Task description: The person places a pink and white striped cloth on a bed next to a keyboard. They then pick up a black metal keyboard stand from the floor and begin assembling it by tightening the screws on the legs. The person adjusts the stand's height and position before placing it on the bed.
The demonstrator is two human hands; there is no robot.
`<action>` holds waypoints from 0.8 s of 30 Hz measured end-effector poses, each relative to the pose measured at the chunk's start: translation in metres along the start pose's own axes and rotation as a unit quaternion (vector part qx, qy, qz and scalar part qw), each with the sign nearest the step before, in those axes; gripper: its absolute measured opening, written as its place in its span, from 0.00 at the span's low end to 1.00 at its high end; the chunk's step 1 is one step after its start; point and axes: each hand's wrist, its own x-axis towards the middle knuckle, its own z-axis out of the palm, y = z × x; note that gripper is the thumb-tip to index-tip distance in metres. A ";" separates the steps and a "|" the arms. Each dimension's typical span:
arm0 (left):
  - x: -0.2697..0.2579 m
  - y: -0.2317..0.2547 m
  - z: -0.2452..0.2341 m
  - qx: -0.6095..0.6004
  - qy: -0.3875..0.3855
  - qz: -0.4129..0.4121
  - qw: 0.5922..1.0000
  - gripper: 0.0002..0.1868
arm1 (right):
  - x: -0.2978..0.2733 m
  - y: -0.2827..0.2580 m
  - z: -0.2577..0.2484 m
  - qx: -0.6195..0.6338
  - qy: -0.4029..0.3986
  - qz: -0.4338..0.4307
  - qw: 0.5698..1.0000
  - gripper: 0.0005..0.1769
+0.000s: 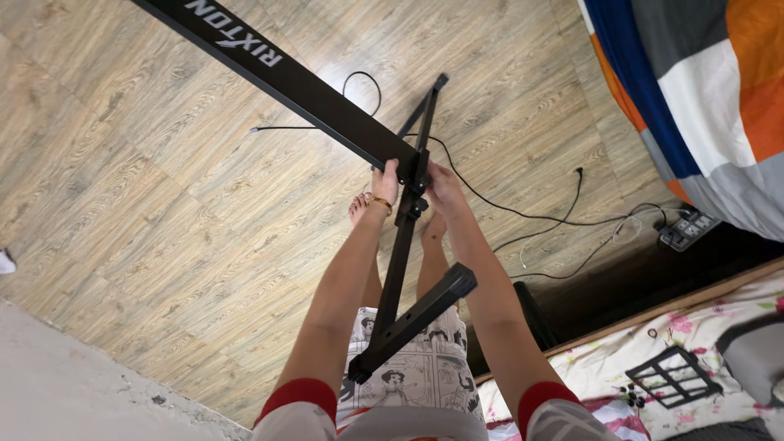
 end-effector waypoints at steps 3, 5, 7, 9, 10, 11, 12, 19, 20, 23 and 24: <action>0.000 -0.002 0.003 -0.027 0.012 0.014 0.999 0.27 | 0.000 0.006 -0.002 -0.053 0.001 -0.112 0.992 0.07; -0.001 -0.002 0.007 -0.039 0.020 0.005 0.999 0.27 | -0.006 0.002 0.005 -0.174 0.022 -0.253 0.951 0.10; -0.002 0.000 0.008 -0.034 0.024 -0.017 0.999 0.28 | -0.018 -0.014 0.020 -0.256 0.085 -0.285 0.920 0.18; -0.001 0.002 0.000 -0.006 0.002 -0.042 0.999 0.30 | -0.031 -0.030 0.033 -0.259 0.128 -0.206 0.935 0.18; -0.004 0.001 -0.003 0.007 -0.011 -0.057 0.998 0.31 | -0.033 -0.035 0.038 -0.220 0.137 -0.110 0.960 0.14; -0.004 0.001 -0.005 0.009 -0.024 -0.058 0.998 0.31 | -0.033 -0.040 0.040 -0.177 0.144 -0.017 0.974 0.12; -0.006 0.001 -0.008 0.011 -0.038 -0.058 0.998 0.32 | -0.035 -0.039 0.037 -0.169 0.146 0.029 0.974 0.12; 0.003 0.015 -0.021 0.090 -0.082 -0.084 0.989 0.34 | -0.013 -0.003 -0.001 -0.137 0.046 -0.232 0.962 0.05; 0.004 0.018 -0.020 0.088 -0.078 -0.084 0.990 0.35 | -0.012 -0.006 -0.002 -0.141 0.040 -0.318 0.937 0.06; 0.000 0.014 -0.017 0.065 -0.064 -0.094 0.991 0.35 | -0.024 -0.020 0.004 -0.231 0.055 -0.309 0.921 0.08; 0.000 0.012 -0.015 0.050 -0.061 -0.100 0.992 0.35 | -0.030 -0.025 0.009 -0.191 0.095 -0.169 0.962 0.05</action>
